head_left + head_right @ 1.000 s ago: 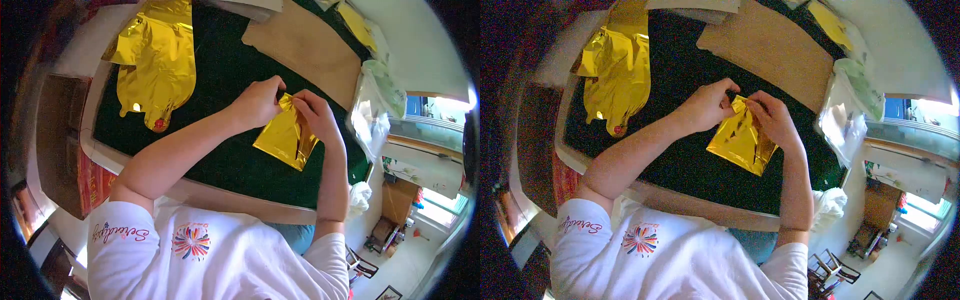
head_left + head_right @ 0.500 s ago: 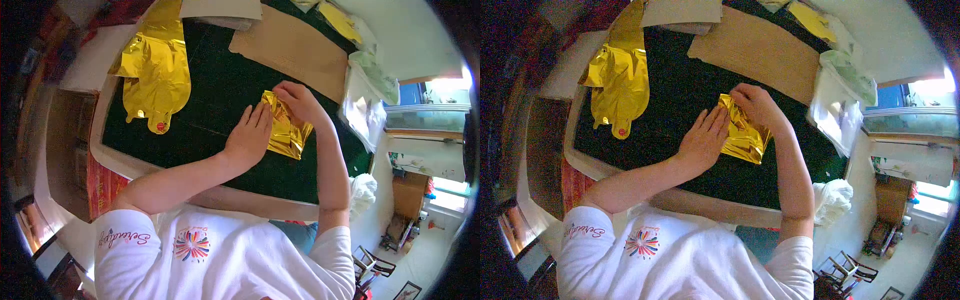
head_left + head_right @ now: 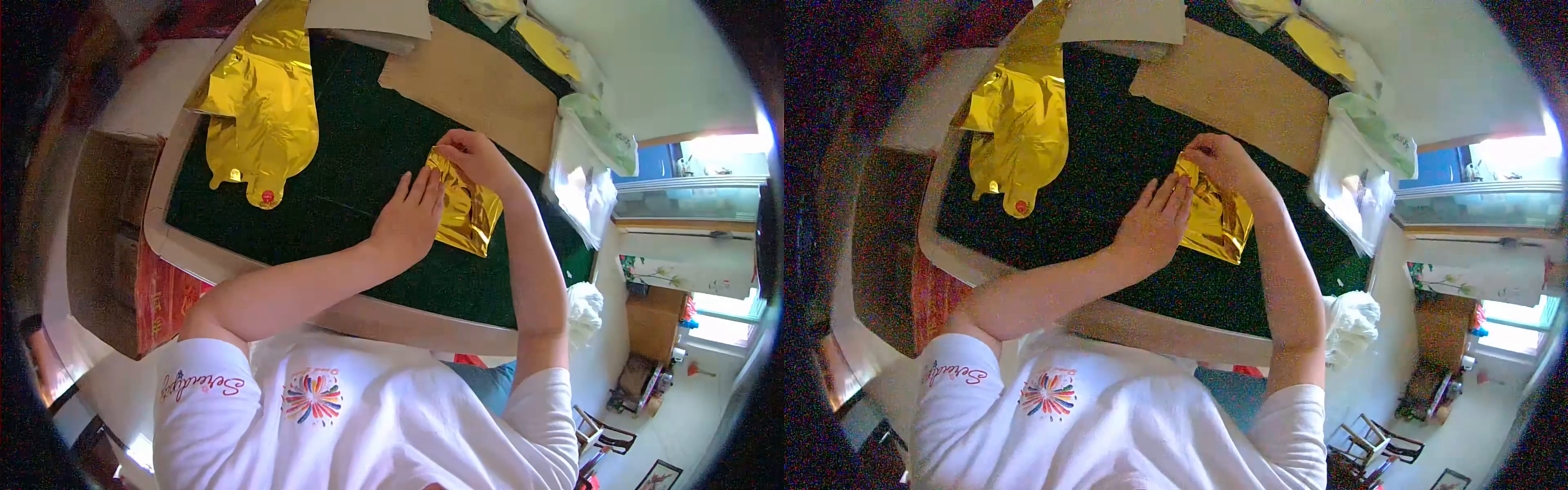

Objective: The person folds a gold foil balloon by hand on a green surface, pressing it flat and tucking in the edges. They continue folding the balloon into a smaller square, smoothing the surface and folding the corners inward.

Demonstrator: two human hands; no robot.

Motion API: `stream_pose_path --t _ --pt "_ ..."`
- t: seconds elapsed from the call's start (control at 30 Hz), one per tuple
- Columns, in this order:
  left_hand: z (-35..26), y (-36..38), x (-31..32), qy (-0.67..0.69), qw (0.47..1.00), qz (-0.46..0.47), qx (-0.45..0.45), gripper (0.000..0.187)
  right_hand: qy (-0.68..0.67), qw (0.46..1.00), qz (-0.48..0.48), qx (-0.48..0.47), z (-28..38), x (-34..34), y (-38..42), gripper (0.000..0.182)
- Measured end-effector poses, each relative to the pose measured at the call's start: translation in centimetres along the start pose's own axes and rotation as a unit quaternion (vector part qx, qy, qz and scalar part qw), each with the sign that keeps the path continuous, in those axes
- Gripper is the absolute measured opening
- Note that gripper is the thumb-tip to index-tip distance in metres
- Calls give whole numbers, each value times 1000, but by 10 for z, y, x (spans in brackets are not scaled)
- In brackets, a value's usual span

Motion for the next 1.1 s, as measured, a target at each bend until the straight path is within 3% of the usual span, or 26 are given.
stream_pose_path --t 0.17,0.23,0.47,0.53,0.7,0.8,0.87,0.9,0.97,1.0,1.07,1.1 --pt "-1 0 3 4 1000 2 9 51 27 999 -41 -13 -12 10 0 13" --pt "-1 -1 0 4 1000 11 9 50 85 979 -138 -125 -16 17 2 12" --pt "1 -4 -2 -3 999 30 15 49 75 970 -210 -99 -4 18 19 17" --pt "1 -4 2 -6 1000 18 14 48 167 943 -247 -148 4 13 33 22" --pt "0 -6 7 12 1000 13 -4 49 220 922 -253 -192 1 37 67 34" --pt "3 -5 4 19 999 -38 -4 43 232 926 -246 -170 -11 56 70 42" --pt "12 -11 -2 140 984 -108 -10 34 246 919 -252 -179 -13 62 70 42" --pt "19 -16 -4 137 985 -108 -7 34 237 918 -260 -185 -13 64 71 41" --pt "38 -28 -5 164 966 -192 -49 24 242 917 -261 -182 -15 64 70 40" --pt "48 -35 -3 164 967 -191 -47 24 248 916 -260 -179 -16 65 70 39" --pt "71 -49 4 173 960 -162 -151 19 248 916 -261 -178 -17 65 71 39" --pt "79 -54 5 172 960 -161 -151 19 251 915 -261 -178 -17 65 70 39"
Point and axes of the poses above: each hand's wrist, its own y-axis away from the middle knuckle, its own x-axis out of the palm, z = x × y, the point moved 1 cm from there along -y, towards the middle knuckle, and after that the axes turned 5 degrees about -y, right-handed, at the moved point
